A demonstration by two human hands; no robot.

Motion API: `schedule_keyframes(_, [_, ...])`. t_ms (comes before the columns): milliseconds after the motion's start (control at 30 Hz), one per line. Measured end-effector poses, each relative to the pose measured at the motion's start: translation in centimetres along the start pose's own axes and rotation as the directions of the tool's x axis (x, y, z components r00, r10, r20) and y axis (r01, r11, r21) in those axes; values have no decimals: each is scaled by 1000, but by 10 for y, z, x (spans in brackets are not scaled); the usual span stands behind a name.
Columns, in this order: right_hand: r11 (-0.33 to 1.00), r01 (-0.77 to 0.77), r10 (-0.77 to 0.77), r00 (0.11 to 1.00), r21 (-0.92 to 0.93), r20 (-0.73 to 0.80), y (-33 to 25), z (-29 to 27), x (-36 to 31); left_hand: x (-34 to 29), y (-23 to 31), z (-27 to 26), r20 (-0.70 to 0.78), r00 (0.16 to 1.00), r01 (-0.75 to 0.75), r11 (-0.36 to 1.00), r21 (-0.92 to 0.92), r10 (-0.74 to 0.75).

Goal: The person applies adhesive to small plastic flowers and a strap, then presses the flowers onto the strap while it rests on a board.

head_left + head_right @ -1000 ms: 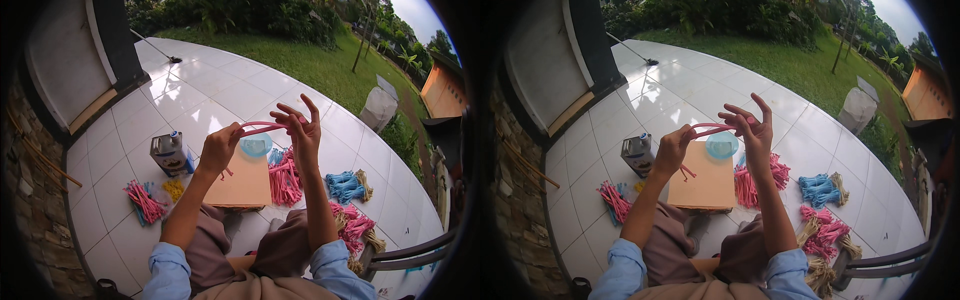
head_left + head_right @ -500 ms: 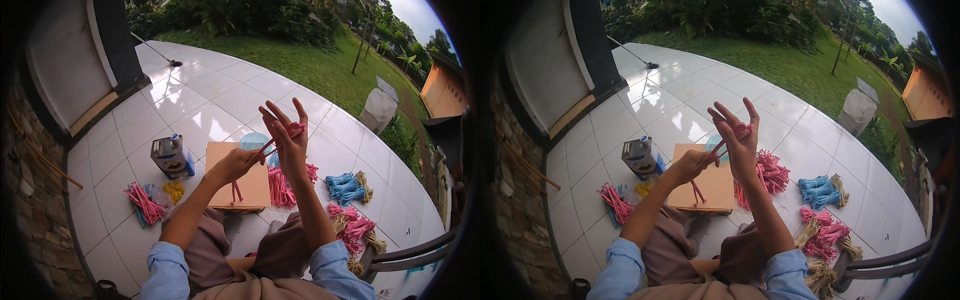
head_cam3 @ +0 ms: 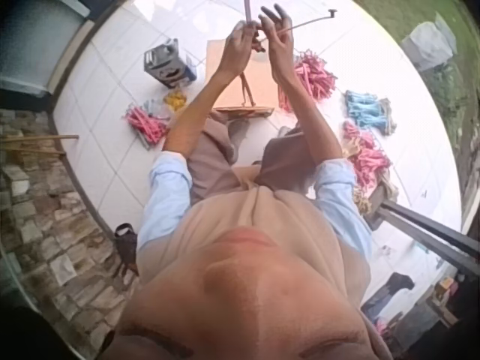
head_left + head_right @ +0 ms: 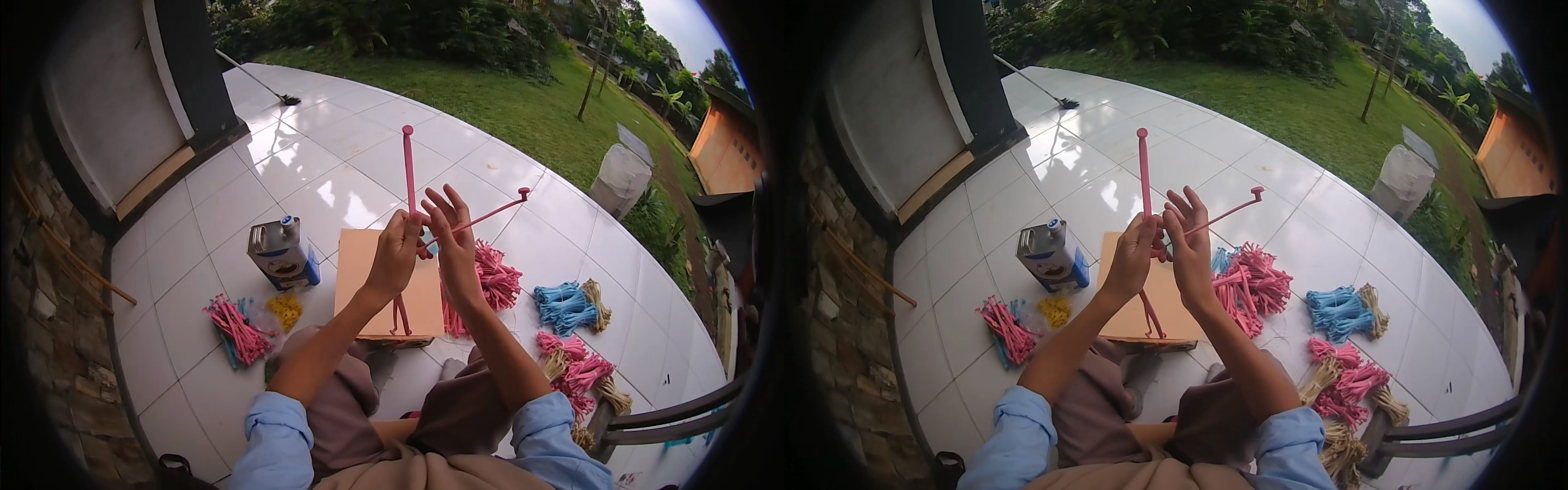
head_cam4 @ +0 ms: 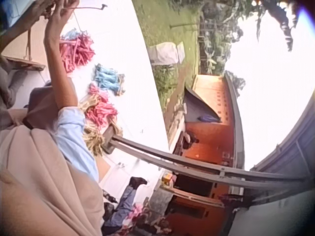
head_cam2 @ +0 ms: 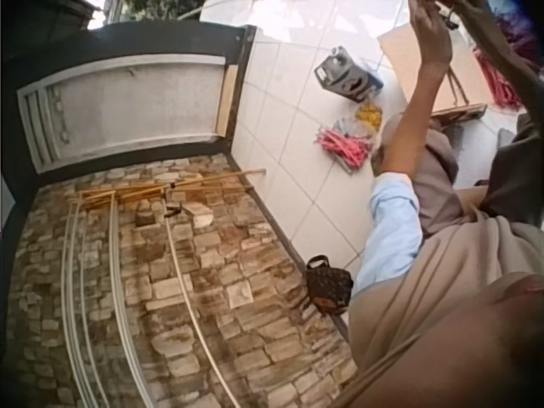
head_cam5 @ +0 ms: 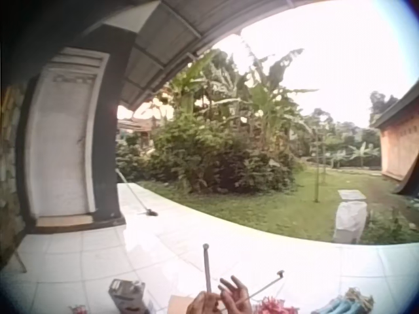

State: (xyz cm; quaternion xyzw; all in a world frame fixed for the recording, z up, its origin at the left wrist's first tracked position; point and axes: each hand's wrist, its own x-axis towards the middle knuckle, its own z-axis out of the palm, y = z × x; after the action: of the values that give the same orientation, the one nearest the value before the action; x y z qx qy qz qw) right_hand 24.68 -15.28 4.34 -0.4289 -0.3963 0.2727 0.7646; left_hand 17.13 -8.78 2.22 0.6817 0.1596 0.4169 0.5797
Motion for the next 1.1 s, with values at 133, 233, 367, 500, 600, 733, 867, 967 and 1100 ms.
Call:
schedule_keyframes(133, [997,-52,45,992,-60,-122,32,5,-12,0,0,5,-50,979,-158,889,430,198])
schedule_keyframes(233, [982,-100,129,974,160,-184,22,-5,-8,-4,9,6,-130,977,-87,870,486,171])
schedule_keyframes(367, [957,-226,243,967,-181,77,-22,-34,21,7,47,-47,-544,762,-289,936,203,353])
schedule_keyframes(500, [735,-286,515,826,-615,231,-58,-65,47,16,70,-74,-447,702,-468,832,297,554])
schedule_keyframes(600, [615,-295,656,705,-731,268,-51,-78,58,25,79,-64,195,795,-589,653,477,575])
schedule_keyframes(733, [528,-238,763,554,-815,332,-13,-90,58,31,4,-39,639,711,-694,442,569,294])
schedule_keyframes(867, [560,-134,744,516,-818,425,35,-116,53,19,-68,-34,656,755,-585,436,684,-17])
schedule_keyframes(967, [540,-94,760,481,-836,437,62,-127,48,15,-118,-53,671,740,-577,539,614,28])
schedule_keyframes(1100, [724,-164,566,696,-670,442,112,-159,23,3,-152,-52,478,878,-345,721,601,22])
